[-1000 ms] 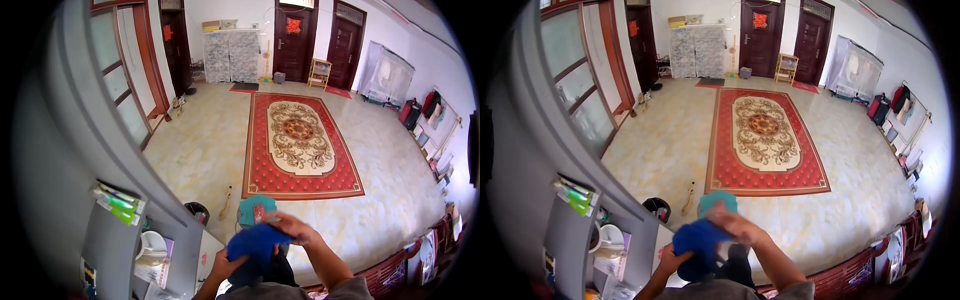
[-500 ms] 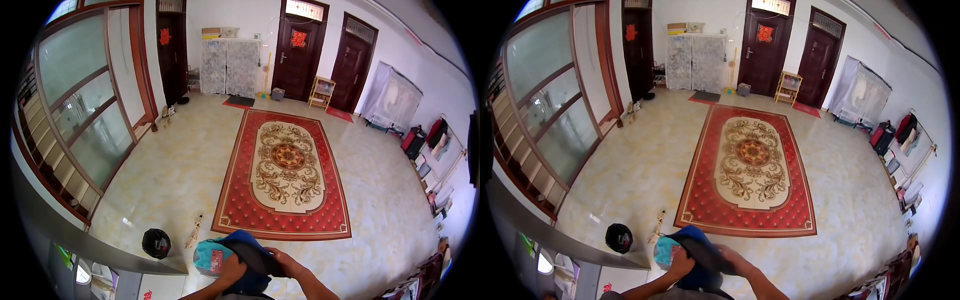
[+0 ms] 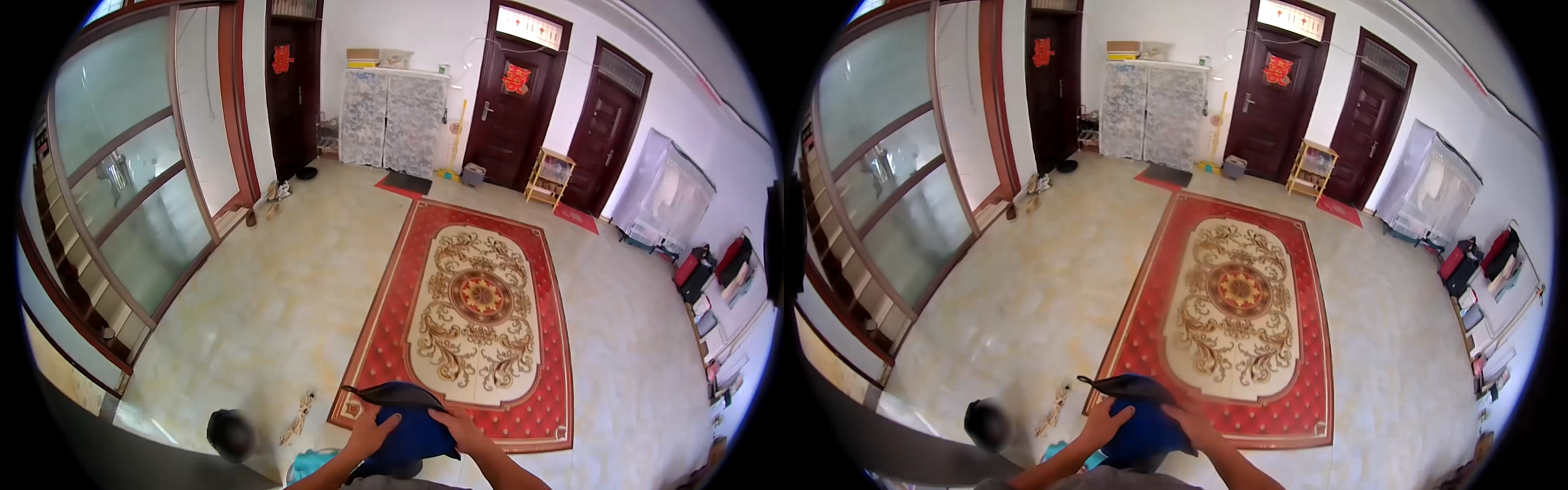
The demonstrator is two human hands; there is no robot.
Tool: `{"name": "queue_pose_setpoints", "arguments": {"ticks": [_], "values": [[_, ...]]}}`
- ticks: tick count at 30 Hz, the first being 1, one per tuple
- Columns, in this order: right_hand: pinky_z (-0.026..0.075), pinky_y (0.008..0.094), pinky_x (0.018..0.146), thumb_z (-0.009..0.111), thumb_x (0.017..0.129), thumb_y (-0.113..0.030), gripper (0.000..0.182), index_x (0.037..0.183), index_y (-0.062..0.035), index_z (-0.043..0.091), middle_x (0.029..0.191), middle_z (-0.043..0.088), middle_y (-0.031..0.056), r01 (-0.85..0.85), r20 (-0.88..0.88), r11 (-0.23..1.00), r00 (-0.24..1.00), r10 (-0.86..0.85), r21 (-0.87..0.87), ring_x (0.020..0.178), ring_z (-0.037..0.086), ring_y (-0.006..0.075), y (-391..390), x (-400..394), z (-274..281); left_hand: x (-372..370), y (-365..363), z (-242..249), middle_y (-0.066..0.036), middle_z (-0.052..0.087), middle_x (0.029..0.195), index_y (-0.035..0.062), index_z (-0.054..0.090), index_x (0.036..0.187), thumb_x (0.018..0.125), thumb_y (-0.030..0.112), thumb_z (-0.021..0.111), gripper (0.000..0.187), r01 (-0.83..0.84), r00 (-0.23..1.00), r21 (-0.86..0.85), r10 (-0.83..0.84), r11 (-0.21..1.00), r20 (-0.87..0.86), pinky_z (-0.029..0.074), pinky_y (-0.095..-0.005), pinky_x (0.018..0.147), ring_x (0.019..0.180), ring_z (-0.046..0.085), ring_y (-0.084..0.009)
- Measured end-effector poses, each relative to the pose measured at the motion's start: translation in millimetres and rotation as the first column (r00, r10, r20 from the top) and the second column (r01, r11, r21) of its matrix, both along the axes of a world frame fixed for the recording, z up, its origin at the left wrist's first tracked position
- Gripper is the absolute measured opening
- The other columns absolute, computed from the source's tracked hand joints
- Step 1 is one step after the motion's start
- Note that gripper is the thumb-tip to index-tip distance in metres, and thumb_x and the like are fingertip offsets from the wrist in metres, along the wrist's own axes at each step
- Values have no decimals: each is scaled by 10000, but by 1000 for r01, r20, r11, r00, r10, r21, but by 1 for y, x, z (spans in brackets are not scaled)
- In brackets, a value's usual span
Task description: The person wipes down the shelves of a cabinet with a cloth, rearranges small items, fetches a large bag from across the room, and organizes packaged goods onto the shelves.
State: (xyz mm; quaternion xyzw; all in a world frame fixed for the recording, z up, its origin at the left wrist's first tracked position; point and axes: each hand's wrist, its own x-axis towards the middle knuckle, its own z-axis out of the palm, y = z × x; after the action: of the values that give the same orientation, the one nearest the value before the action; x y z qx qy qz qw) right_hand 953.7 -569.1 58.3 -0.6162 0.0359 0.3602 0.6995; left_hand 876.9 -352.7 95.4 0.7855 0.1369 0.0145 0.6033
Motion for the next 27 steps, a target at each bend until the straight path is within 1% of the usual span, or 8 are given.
{"name": "queue_pose_setpoints", "arguments": {"ticks": [1,3,5,8,14,19,25,27], "values": [[540,268,710,651,930,-246,345,1094,57,644,910,695,93,43,-36,998,998,-41,44,761,670,147,20,24,25,24,11,-22,-156,699,955,-13,626,1145,913,267,656,364,-29,997,102,21,994,71,518,-352,786,870,671,-237],[559,298,696,617,953,-314,392,1079,56,642,896,694,106,78,-260,996,963,-66,37,739,679,175,60,76,76,73,34,-10,-115,688,863,-15,629,1117,930,263,638,335,-140,990,-17,140,990,11,511,-319,706,780,648,-179],[563,314,744,575,971,-369,448,1101,56,633,917,694,112,-49,-205,999,977,50,13,772,682,188,70,131,65,108,48,10,-40,641,724,-13,635,1060,950,270,619,304,-215,976,-176,215,961,-21,476,-268,591,667,578,-85],[522,298,783,519,987,-442,465,1123,-12,630,983,680,79,-18,-261,994,964,47,109,820,641,163,102,189,67,163,69,-7,-41,635,709,-16,637,1005,954,260,615,281,-270,962,-129,274,954,10,473,-261,595,666,579,-83],[523,321,853,524,985,-446,483,1192,-16,603,1062,672,97,41,-437,984,899,39,172,939,644,179,144,319,20,287,103,-10,-185,640,1095,-4,455,1300,894,288,687,552,-177,984,40,177,983,-7,483,-351,902,1010,624,-234],[540,371,888,501,999,-357,453,1273,0,553,1148,659,148,-46,-288,977,952,106,207,994,666,245,176,462,-5,436,128,10,-271,545,1287,-18,374,1406,828,383,738,792,23,997,100,-30,995,69,423,-401,1027,1203,554,-360],[567,371,809,542,992,-280,365,1246,-20,572,1059,675,129,-23,-191,986,980,54,164,902,687,237,245,655,56,598,182,22,-241,603,1204,12,405,1389,828,325,750,729,-68,993,125,56,990,99,476,-394,961,1107,610,-308],[565,339,779,565,988,-252,338,1232,-20,581,1023,680,112,-34,-145,977,987,66,210,877,682,214,273,701,67,631,208,41,-205,644,1121,-4,443,1343,842,275,739,646,-175,984,-72,177,982,13,508,-361,889,1010,639,-257]]}}
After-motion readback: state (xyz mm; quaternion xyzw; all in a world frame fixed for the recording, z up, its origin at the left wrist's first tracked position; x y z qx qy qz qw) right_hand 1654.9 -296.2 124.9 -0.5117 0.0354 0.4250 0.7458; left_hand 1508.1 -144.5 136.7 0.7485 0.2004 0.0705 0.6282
